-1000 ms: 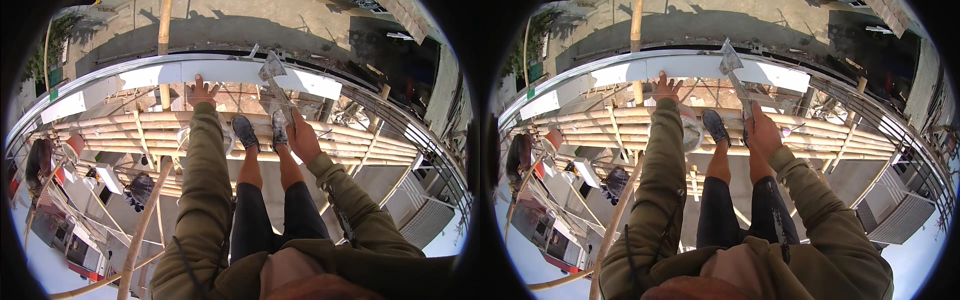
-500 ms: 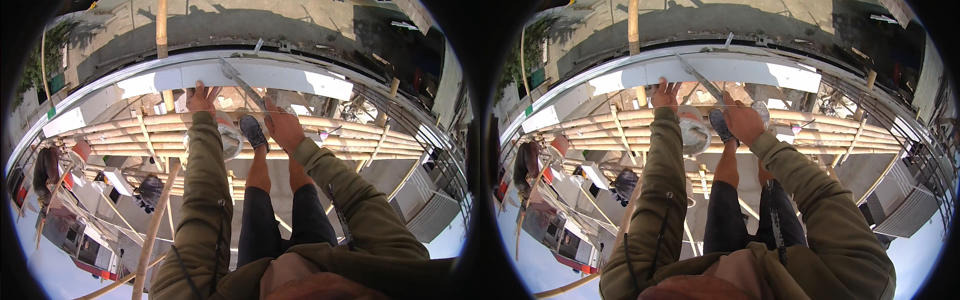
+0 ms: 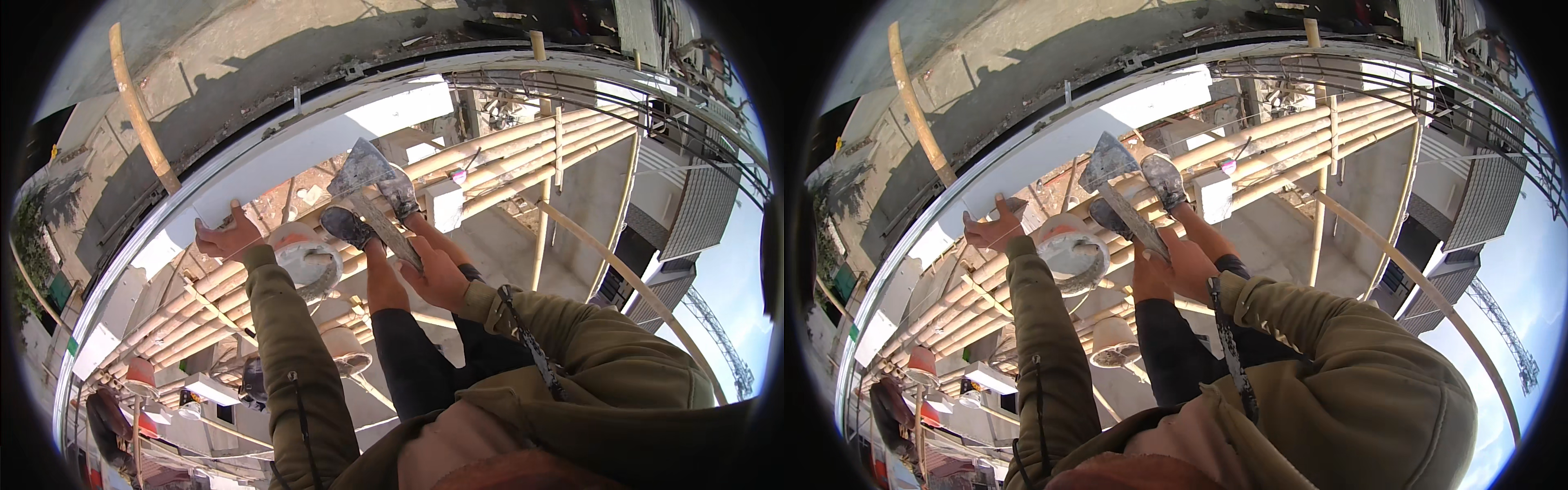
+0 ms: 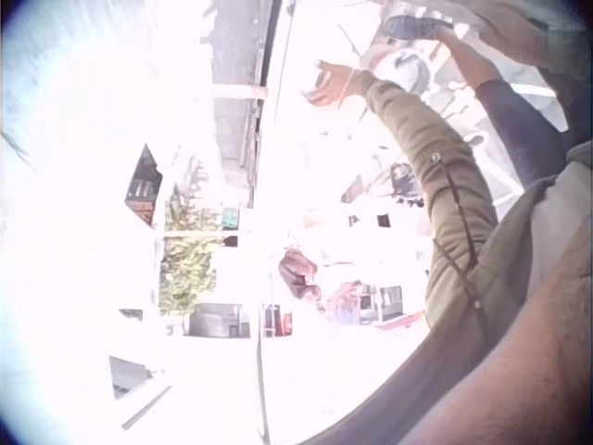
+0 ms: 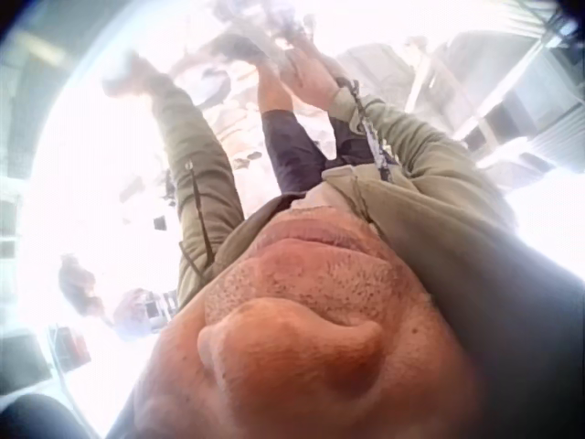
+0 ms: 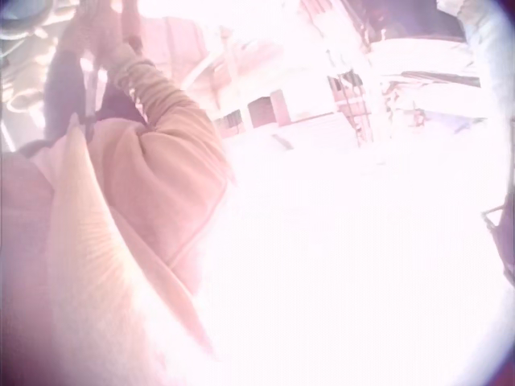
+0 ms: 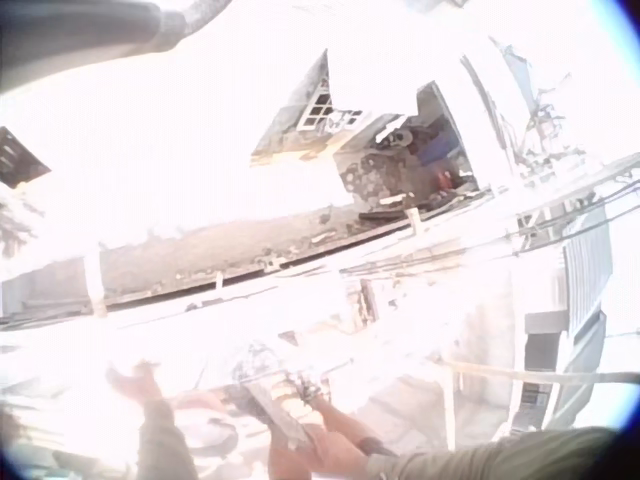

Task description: The person applies cement to a decorative molding block and attaches it to an exterior wall while standing on scaffolding.

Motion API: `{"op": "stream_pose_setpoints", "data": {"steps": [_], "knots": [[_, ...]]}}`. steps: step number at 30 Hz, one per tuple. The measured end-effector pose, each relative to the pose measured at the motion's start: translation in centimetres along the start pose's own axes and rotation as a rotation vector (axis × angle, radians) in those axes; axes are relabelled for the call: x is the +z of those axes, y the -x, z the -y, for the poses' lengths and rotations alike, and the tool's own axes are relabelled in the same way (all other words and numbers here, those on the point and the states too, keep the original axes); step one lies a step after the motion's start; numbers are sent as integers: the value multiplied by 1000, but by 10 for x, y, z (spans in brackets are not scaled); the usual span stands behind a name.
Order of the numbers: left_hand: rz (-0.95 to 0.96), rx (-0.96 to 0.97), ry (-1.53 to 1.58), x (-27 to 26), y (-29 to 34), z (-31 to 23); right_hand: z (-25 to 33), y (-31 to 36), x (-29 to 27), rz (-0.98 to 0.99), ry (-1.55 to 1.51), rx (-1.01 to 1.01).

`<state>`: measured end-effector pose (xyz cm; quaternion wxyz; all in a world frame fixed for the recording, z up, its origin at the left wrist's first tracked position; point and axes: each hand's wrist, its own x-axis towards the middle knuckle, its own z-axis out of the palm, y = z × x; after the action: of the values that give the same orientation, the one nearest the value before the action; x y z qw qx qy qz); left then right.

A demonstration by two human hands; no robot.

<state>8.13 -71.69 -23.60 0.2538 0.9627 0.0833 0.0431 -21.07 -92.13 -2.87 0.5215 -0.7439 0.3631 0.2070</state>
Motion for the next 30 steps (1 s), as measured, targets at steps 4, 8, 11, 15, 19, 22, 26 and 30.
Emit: {"op": "stream_pose_setpoints", "data": {"steps": [4, 8, 11, 15, 19, 22, 26, 30], "knots": [[288, 341, -175, -7, -4, -9, 1, 32, -10, -101, -572, 460], [346, 346, -216, -6, -13, 1, -20, -5, -25, -294, -1060, 647], [342, 355, -186, -7, -13, 4, -57, -67, -53, -314, -1226, 733], [370, 331, -189, -2, -6, -6, -112, -133, -70, -236, -1686, 640], [395, 300, -232, -9, -6, -12, -114, -158, -76, -110, -1891, 579], [408, 293, -235, -10, -5, -14, -108, -155, -75, -125, -1785, 571], [396, 287, -191, -9, -10, -6, -110, -141, -81, -109, -1660, 570], [417, 273, -172, -5, -8, -4, -132, -131, -117, -375, -1592, 573]]}}
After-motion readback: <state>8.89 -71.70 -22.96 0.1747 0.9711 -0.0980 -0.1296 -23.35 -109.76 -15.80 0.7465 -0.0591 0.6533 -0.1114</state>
